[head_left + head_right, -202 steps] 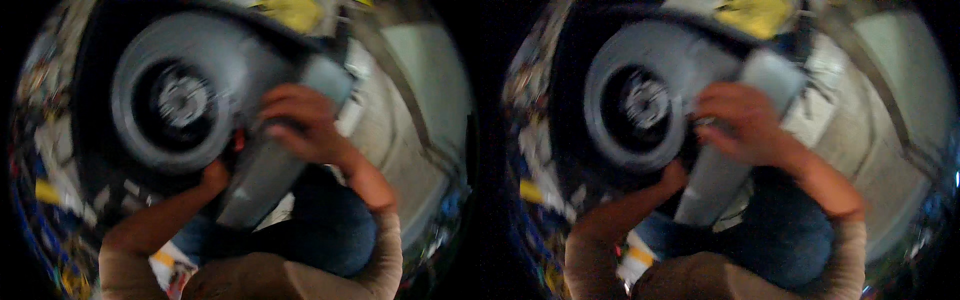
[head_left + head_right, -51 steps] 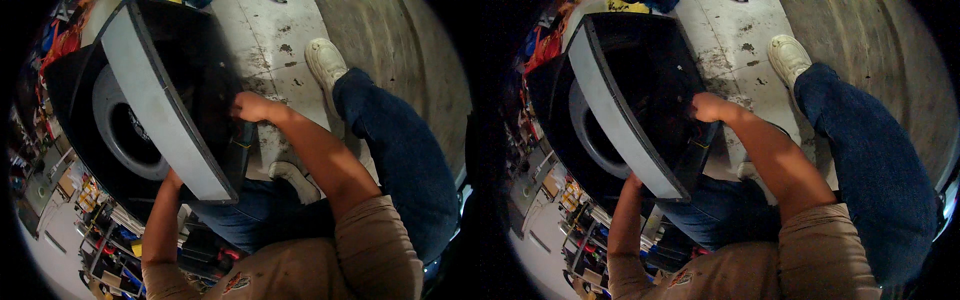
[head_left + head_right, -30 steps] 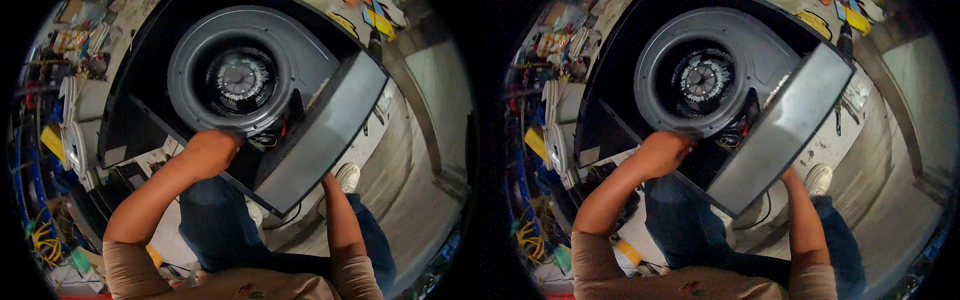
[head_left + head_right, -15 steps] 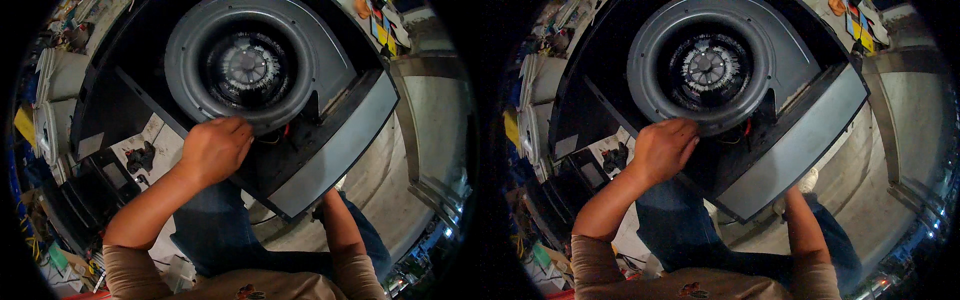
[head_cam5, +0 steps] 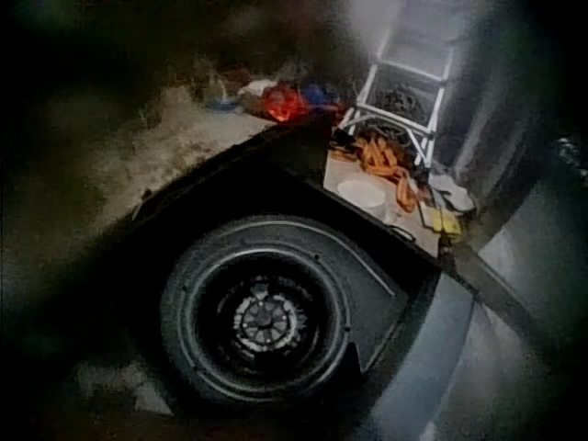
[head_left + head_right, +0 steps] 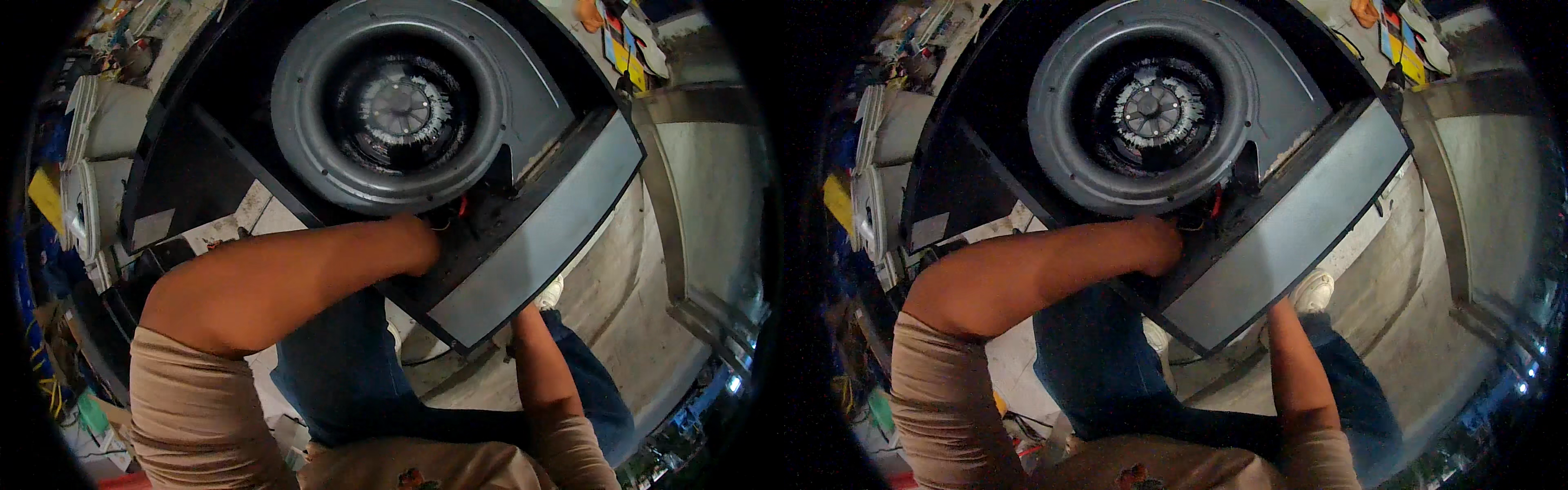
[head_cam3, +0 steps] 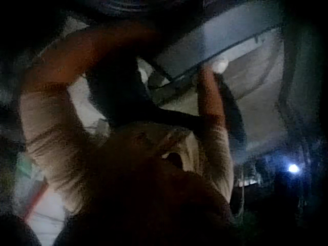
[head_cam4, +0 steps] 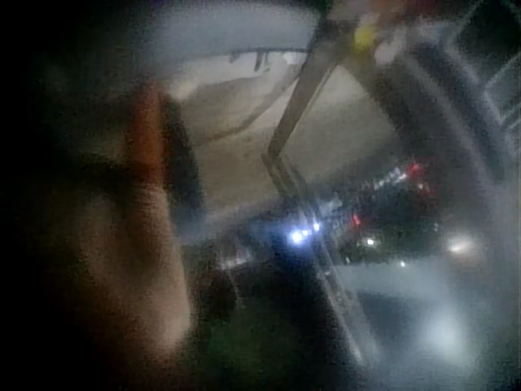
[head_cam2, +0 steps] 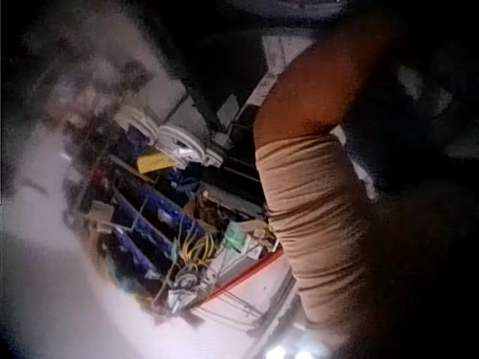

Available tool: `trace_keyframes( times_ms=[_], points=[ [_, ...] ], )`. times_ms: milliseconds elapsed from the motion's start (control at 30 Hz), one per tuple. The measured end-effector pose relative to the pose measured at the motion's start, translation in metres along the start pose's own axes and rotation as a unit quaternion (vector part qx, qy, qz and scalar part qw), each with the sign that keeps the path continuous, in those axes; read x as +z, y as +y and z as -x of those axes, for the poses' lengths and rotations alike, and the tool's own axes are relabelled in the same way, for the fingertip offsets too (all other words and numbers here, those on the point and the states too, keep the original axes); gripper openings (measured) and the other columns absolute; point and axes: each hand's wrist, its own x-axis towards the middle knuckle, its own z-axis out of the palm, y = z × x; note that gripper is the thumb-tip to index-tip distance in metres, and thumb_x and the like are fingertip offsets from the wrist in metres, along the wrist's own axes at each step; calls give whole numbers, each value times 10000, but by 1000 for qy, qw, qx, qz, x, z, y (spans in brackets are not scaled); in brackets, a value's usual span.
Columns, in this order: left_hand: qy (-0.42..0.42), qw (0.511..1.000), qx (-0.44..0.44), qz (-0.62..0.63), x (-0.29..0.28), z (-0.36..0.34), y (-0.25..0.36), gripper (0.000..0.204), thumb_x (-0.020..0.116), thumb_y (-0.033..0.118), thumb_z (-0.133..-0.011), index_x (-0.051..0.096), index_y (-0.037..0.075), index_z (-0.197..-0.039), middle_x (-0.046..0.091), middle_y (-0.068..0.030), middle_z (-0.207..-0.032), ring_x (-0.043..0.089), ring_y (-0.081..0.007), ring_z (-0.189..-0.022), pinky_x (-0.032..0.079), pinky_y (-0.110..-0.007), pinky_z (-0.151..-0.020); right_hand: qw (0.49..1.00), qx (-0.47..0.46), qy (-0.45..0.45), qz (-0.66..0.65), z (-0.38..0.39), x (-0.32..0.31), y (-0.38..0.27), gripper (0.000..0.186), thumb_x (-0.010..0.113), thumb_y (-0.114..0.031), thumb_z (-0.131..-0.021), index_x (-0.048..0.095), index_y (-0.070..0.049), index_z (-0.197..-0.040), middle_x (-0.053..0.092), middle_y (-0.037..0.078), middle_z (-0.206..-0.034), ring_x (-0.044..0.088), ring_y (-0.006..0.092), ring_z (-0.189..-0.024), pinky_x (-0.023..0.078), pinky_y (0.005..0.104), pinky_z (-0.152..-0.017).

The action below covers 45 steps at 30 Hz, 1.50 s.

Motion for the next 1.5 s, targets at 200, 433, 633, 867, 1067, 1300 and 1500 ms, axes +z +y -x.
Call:
trace_keyframes(
  times_ms=[200,433,633,867,1067,1300,1500],
  points=[
    [54,997,-55,12,26,-36,-11,304,629,166,-732,656,52,-1012,613,-153,-1088,612,-302,-952,497,-413,-784,1000,-25,-9,1,-7,7,1,257,630,-178,-749,634,-11,-945,647,155,-881,599,328,-835,462,391,-753],
    [94,977,-78,173,3,-24,-3,627,512,91,-802,248,-11,-1362,545,-264,-1142,568,-362,-1026,448,-432,-872,1000,-31,-4,6,-9,2,10,262,630,-174,-746,630,-12,-952,645,157,-891,599,337,-845,462,394,-759],
    [125,979,-122,107,22,-36,-4,689,618,107,-736,305,-59,-1328,608,-215,-1060,608,-348,-946,496,-437,-773,999,-40,-8,12,-7,3,15,267,630,-170,-743,627,-12,-958,644,159,-899,598,344,-854,461,397,-763],
    [115,974,-118,157,8,-22,0,703,553,46,-762,206,-34,-1368,527,-276,-1167,548,-372,-1058,431,-424,-902,999,-48,-3,15,-2,2,24,273,630,-166,-740,624,-13,-965,643,161,-908,597,353,-864,461,401,-769],
    [124,973,-98,168,9,-28,-4,723,587,52,-736,234,-14,-1362,520,-254,-1183,545,-364,-1060,435,-426,-892,998,-57,1,15,-2,3,27,278,630,-163,-737,621,-13,-972,642,162,-917,596,360,-872,461,404,-773],
    [154,977,-62,132,16,-28,-5,637,573,63,-735,337,30,-1326,528,-252,-1169,545,-369,-1056,463,-437,-843,997,-74,8,19,1,1,30,285,630,-159,-734,617,-13,-979,641,164,-926,596,369,-882,461,407,-779],
    [-16,1000,1,-7,-13,8,-2,267,576,72,-733,654,24,-983,594,-218,-1068,587,-344,-985,489,-430,-788,999,-4,21,-41,17,-11,59,276,622,-133,-727,612,-8,-972,640,171,-889,596,380,-867,469,404,-747]
  ],
)
